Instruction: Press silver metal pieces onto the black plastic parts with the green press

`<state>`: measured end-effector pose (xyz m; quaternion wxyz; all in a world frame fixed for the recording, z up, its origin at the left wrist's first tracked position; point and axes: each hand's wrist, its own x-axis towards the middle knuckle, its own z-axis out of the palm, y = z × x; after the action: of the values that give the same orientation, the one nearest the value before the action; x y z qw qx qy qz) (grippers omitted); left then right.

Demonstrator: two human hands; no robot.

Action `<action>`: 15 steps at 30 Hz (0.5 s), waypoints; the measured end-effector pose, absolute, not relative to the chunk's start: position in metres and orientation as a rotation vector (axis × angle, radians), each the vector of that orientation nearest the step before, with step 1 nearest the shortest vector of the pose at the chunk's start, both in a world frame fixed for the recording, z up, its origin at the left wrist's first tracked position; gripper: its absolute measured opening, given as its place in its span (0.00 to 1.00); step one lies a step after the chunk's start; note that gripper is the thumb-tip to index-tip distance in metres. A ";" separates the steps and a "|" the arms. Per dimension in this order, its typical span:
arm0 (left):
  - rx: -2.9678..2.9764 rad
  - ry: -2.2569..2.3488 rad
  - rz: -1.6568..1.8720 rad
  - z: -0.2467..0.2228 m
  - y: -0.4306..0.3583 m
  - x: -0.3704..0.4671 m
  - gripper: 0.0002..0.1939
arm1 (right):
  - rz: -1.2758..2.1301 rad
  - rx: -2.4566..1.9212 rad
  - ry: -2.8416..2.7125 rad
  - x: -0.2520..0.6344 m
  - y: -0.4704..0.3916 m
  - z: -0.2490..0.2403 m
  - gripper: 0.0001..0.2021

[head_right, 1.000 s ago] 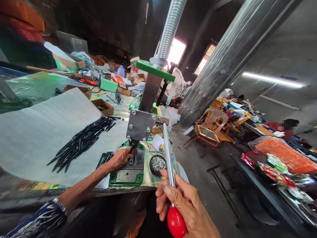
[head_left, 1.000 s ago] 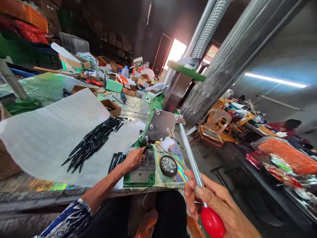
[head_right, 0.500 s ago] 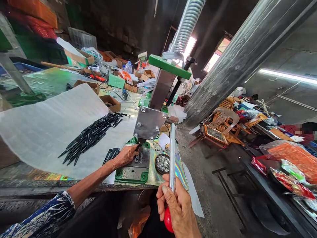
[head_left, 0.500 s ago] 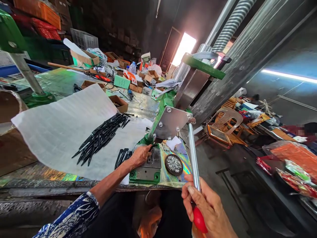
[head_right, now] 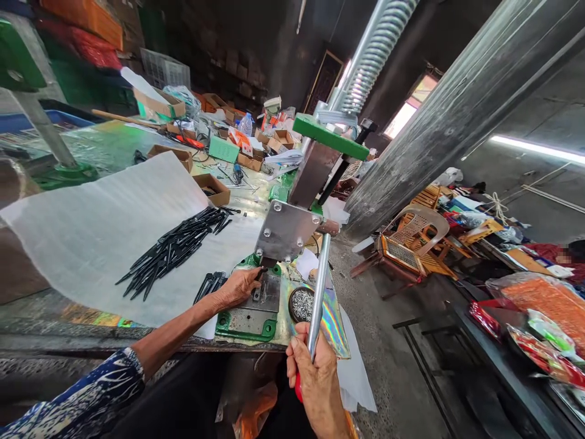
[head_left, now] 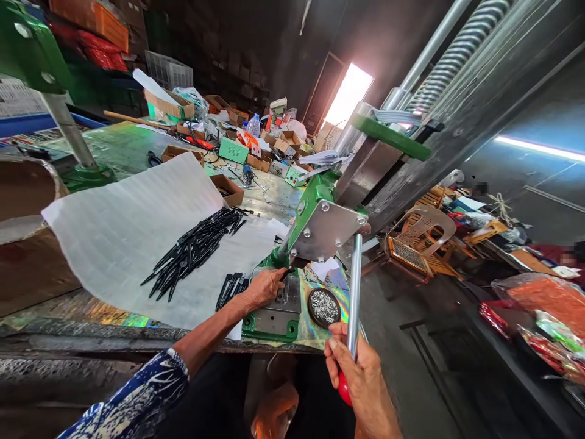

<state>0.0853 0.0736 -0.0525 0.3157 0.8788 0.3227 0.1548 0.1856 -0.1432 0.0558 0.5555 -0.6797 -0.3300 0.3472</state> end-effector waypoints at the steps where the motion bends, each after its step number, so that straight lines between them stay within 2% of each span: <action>1: 2.324 0.851 0.404 -0.053 0.073 0.085 0.18 | 0.814 -1.598 -0.780 0.186 -0.141 0.051 0.18; 15: 2.364 0.840 0.353 -0.051 0.073 0.085 0.20 | 0.882 -1.674 -0.763 0.193 -0.134 0.036 0.21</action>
<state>0.0851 0.0729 -0.0514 0.2997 0.8902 0.3163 0.1328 0.1932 -0.1344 0.0358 0.5231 -0.6993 -0.3188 0.3684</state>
